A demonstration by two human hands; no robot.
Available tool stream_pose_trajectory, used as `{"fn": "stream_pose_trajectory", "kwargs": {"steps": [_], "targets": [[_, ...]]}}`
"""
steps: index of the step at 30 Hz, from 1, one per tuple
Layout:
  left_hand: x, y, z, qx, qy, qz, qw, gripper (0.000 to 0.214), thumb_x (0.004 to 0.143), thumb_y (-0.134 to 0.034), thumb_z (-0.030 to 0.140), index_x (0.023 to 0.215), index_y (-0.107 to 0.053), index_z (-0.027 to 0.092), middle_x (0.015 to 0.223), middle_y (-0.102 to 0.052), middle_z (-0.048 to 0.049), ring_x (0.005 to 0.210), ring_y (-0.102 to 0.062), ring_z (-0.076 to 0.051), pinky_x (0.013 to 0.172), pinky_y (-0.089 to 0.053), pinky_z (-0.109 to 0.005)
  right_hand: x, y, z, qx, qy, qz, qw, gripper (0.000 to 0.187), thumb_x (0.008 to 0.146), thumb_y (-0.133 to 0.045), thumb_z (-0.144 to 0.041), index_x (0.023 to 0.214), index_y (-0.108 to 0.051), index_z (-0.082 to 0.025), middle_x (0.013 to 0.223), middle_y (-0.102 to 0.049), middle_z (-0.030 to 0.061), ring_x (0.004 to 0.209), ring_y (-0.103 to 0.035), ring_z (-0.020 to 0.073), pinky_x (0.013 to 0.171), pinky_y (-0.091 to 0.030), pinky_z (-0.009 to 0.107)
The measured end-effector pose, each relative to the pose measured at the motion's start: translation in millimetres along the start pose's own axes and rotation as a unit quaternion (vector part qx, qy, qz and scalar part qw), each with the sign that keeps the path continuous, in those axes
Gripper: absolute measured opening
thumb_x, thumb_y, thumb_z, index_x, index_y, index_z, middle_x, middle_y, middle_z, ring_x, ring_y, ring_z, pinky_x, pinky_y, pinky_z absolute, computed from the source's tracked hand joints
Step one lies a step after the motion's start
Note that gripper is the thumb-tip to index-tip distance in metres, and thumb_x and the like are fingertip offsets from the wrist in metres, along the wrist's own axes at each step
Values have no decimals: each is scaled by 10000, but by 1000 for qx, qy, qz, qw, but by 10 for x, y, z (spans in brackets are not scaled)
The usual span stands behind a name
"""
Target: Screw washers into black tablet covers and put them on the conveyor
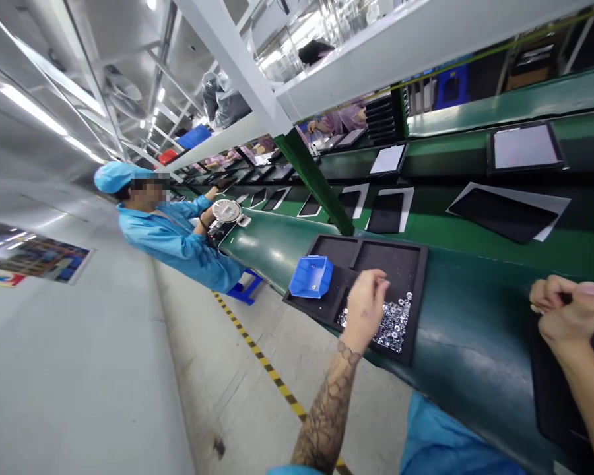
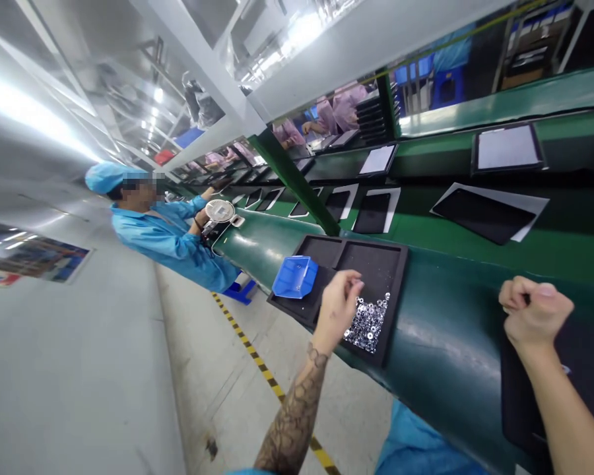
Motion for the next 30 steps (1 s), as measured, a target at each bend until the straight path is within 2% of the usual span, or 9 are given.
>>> {"fn": "stream_pose_trajectory", "kwargs": {"steps": [3, 5, 9, 13, 15, 17, 21, 26, 30], "targets": [[-454, -578, 620, -99, -67, -70, 990, 104, 1077, -653, 191, 1159, -701, 233, 1076, -747, -46, 954, -704, -201, 892, -559, -330, 73, 27, -3, 114, -53, -40, 991, 792, 847, -622, -879, 451, -310, -270, 457, -227, 41, 437, -242, 193, 510, -153, 394], [-805, -1063, 952, -161, -90, -134, 974, 95, 1046, -695, 188, 1123, -715, 240, 1029, -749, -26, 954, -710, -203, 907, -560, -338, 123, 166, -86, 172, -80, -61, 980, 748, 909, -556, -834, 465, -341, -272, 459, -220, 34, 435, -239, 188, 485, -165, 385], [-1397, -1686, 1198, -180, -63, -164, 968, 137, 1052, -606, 138, 1080, -696, 238, 991, -743, -31, 922, -703, -215, 990, -567, -435, 101, 791, -294, 164, -76, -39, 983, 707, 949, -475, -871, 593, -441, -260, 581, -392, 16, 429, -229, 135, 429, -182, 317], [-1628, -1862, 1226, -189, -104, -177, 960, 205, 1076, -511, 92, 1087, -646, 246, 991, -723, -10, 917, -728, -190, 1322, -375, -661, -423, 1483, -130, -97, -189, -52, 976, 522, 844, -818, -752, 1018, -754, -265, 964, -769, 93, 519, -503, 169, 426, -368, 311], [-1637, -1892, 1238, -193, -118, -190, 955, 201, 1085, -506, 96, 1105, -632, 252, 985, -713, 1, 905, -736, -174, 1373, -311, -679, -815, 1750, -48, -181, -208, -38, 960, 567, 822, -868, -707, 1135, -793, -240, 1169, -800, 137, 845, -721, 283, 617, -572, 344], [-1605, -1926, 1271, -197, -131, -202, 950, 202, 1085, -509, 101, 1123, -632, 257, 971, -707, 7, 889, -742, -165, 1380, -333, -655, -1182, 1864, 37, -192, -228, -47, 953, 599, 856, -848, -684, 1240, -797, -228, 1329, -770, 148, 1040, -740, 309, 784, -629, 360], [-1439, -2015, 1345, -223, -136, -191, 946, 204, 1090, -516, 132, 1136, -667, 261, 1006, -729, -11, 947, -764, -179, 1348, -410, -607, -1632, 1764, 250, -107, -356, -68, 926, 726, 908, -799, -669, 1498, -664, -267, 1273, -761, 111, 533, -529, 107, 452, -428, 271], [-1220, -2194, 1297, -293, -50, -185, 937, 158, 1126, -564, 318, 1113, -697, 234, 923, -717, -47, 848, -760, -202, 935, -674, -373, -1292, 1693, 272, -34, -354, -41, 934, 542, 816, -872, -621, 1309, -706, -467, 862, -676, -30, 454, -422, 120, 397, -269, 251], [-1222, -2304, 1181, -344, 21, -212, 914, 262, 1139, -574, 446, 1179, -673, 207, 880, -686, -39, 645, -674, -150, 646, -596, -256, -445, 2336, -144, -60, -251, 93, 962, 487, 829, -907, -531, 1254, -717, -388, 745, -570, -33, 472, -376, 123, 401, -251, 244]]}}
Point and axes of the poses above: each hand's wrist, its own x-axis towards the middle knuckle, its own y-axis out of the back of the hand, z = x × y, the point moved 6 cm from there along x, towards the middle knuckle
